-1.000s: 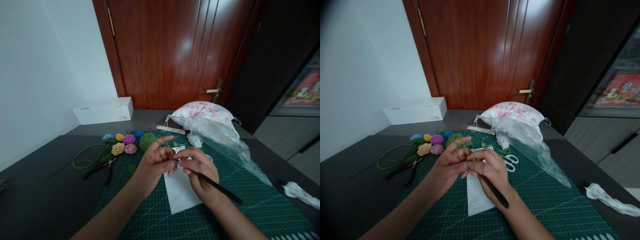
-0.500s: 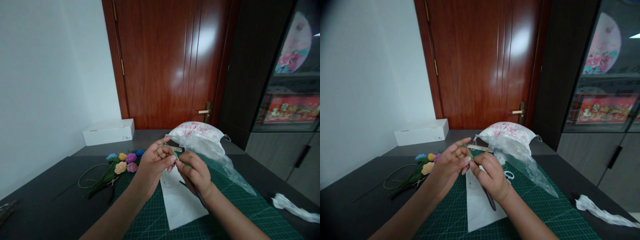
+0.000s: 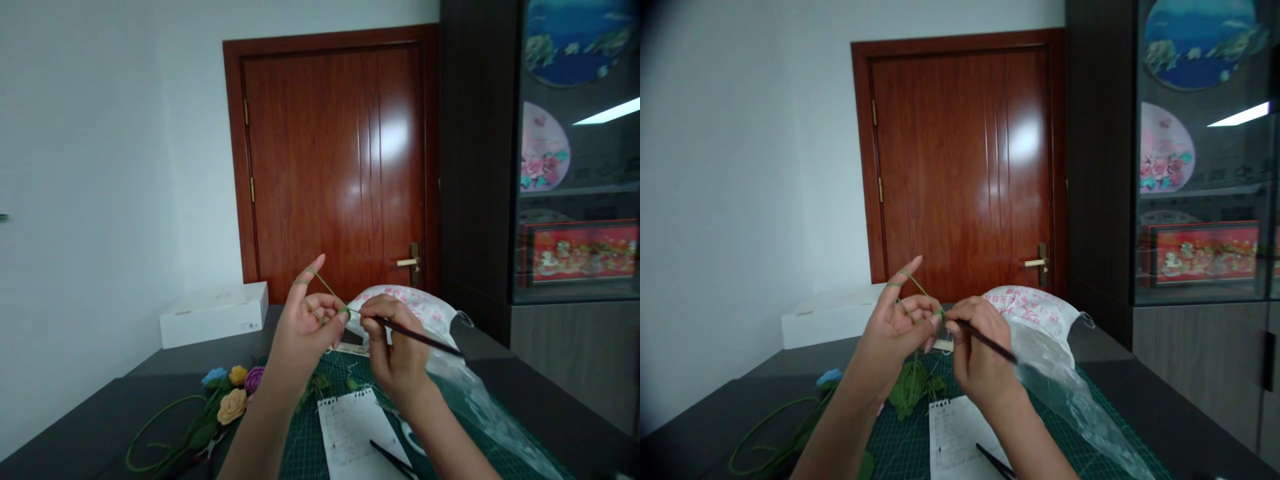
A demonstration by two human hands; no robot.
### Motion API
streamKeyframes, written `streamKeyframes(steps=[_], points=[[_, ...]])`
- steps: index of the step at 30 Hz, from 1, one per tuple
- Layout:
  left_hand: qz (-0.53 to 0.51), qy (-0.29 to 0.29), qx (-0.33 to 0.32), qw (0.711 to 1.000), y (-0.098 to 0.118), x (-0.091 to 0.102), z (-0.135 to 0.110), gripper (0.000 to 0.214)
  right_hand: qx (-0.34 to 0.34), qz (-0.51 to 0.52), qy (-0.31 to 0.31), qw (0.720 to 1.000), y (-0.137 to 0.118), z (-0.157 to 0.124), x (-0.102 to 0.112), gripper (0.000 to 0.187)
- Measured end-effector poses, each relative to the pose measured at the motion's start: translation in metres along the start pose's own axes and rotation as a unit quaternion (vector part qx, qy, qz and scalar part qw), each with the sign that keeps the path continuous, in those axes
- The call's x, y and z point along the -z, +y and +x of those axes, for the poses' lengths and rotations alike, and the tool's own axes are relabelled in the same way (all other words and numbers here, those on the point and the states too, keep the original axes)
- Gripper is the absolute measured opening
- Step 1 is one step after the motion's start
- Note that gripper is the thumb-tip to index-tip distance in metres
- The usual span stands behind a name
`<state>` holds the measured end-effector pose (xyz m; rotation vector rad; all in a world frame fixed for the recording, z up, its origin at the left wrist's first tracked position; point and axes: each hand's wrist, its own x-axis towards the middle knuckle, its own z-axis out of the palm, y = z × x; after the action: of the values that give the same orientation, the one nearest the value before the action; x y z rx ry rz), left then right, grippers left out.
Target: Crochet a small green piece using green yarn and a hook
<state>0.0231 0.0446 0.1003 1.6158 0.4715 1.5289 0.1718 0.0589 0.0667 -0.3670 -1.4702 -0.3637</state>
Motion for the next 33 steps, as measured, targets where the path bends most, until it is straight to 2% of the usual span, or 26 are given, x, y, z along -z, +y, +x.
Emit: streamKeyframes(steps=[2, 4, 6, 8, 10, 12, 13, 14, 15, 17, 19, 20, 21, 23, 25, 26, 27, 29, 33], points=[[0.014, -0.019, -0.009, 1.0, -0.001, 0.005, 0.001, 0.083, -0.112, 0.06, 0.015, 0.992, 0.001, 0.001, 0.003, 0.013], [0.009, -0.042, -0.012, 0.999, 0.001, 0.008, 0.002, 0.077, -0.224, 0.156, 0.019, 0.962, 0.002, 0.005, 0.005, 0.019], [-0.024, -0.07, -0.001, 0.997, 0.002, 0.01, 0.003, 0.075, -0.292, 0.273, 0.004, 0.917, 0.002, 0.01, 0.006, 0.024], [-0.068, -0.094, 0.017, 0.993, 0.004, 0.011, 0.003, 0.074, -0.349, 0.374, -0.017, 0.859, 0.001, 0.015, 0.006, 0.027], [-0.111, -0.112, 0.032, 0.987, 0.004, 0.011, 0.003, 0.071, -0.399, 0.443, -0.039, 0.802, 0.0, 0.016, 0.004, 0.029], [-0.14, -0.117, 0.036, 0.983, 0.004, 0.01, 0.003, 0.066, -0.417, 0.485, -0.06, 0.767, -0.002, 0.015, 0.0, 0.03], [-0.146, -0.112, 0.035, 0.982, 0.004, 0.009, 0.003, 0.063, -0.407, 0.495, -0.065, 0.765, -0.004, 0.014, -0.003, 0.03], [-0.146, -0.103, 0.031, 0.983, 0.004, 0.008, 0.002, 0.063, -0.383, 0.497, -0.066, 0.776, -0.006, 0.013, -0.004, 0.029], [-0.143, -0.091, 0.025, 0.985, 0.004, 0.006, 0.002, 0.064, -0.348, 0.486, -0.059, 0.8, -0.007, 0.013, -0.006, 0.028], [-0.131, -0.06, 0.01, 0.99, 0.005, 0.001, 0.0, 0.07, -0.255, 0.412, -0.025, 0.874, -0.009, 0.012, -0.005, 0.02], [-0.118, -0.018, -0.003, 0.993, 0.006, -0.006, -0.003, 0.076, -0.142, 0.266, 0.0, 0.953, -0.009, 0.01, -0.001, 0.011], [-0.113, 0.008, -0.005, 0.994, 0.007, -0.01, -0.005, 0.076, -0.091, 0.184, 0.002, 0.979, -0.009, 0.009, 0.002, 0.009], [-0.119, 0.027, 0.0, 0.993, 0.007, -0.014, -0.006, 0.075, -0.047, 0.115, 0.0, 0.992, -0.008, 0.007, 0.004, 0.009], [-0.17, 0.016, 0.049, 0.984, 0.007, -0.019, -0.009, 0.069, 0.013, 0.053, -0.008, 0.998, -0.006, 0.003, 0.007, 0.012], [-0.235, -0.033, 0.119, 0.964, 0.007, -0.02, -0.01, 0.061, 0.033, 0.098, 0.01, 0.995, -0.005, -0.001, 0.005, 0.016], [-0.262, -0.055, 0.145, 0.953, 0.007, -0.02, -0.01, 0.057, 0.025, 0.134, 0.052, 0.989, -0.006, -0.003, 0.003, 0.014], [-0.28, -0.071, 0.158, 0.944, 0.006, -0.018, -0.009, 0.055, -0.017, 0.168, 0.086, 0.982, -0.007, -0.003, 0.0, 0.009], [-0.299, -0.092, 0.156, 0.937, 0.005, -0.013, -0.008, 0.054, -0.096, 0.251, 0.116, 0.956, -0.011, -0.002, -0.006, 0.004], [-0.309, -0.134, 0.146, 0.93, 0.004, -0.004, -0.004, 0.049, -0.193, 0.385, 0.104, 0.897, -0.018, 0.005, -0.009, 0.01]])
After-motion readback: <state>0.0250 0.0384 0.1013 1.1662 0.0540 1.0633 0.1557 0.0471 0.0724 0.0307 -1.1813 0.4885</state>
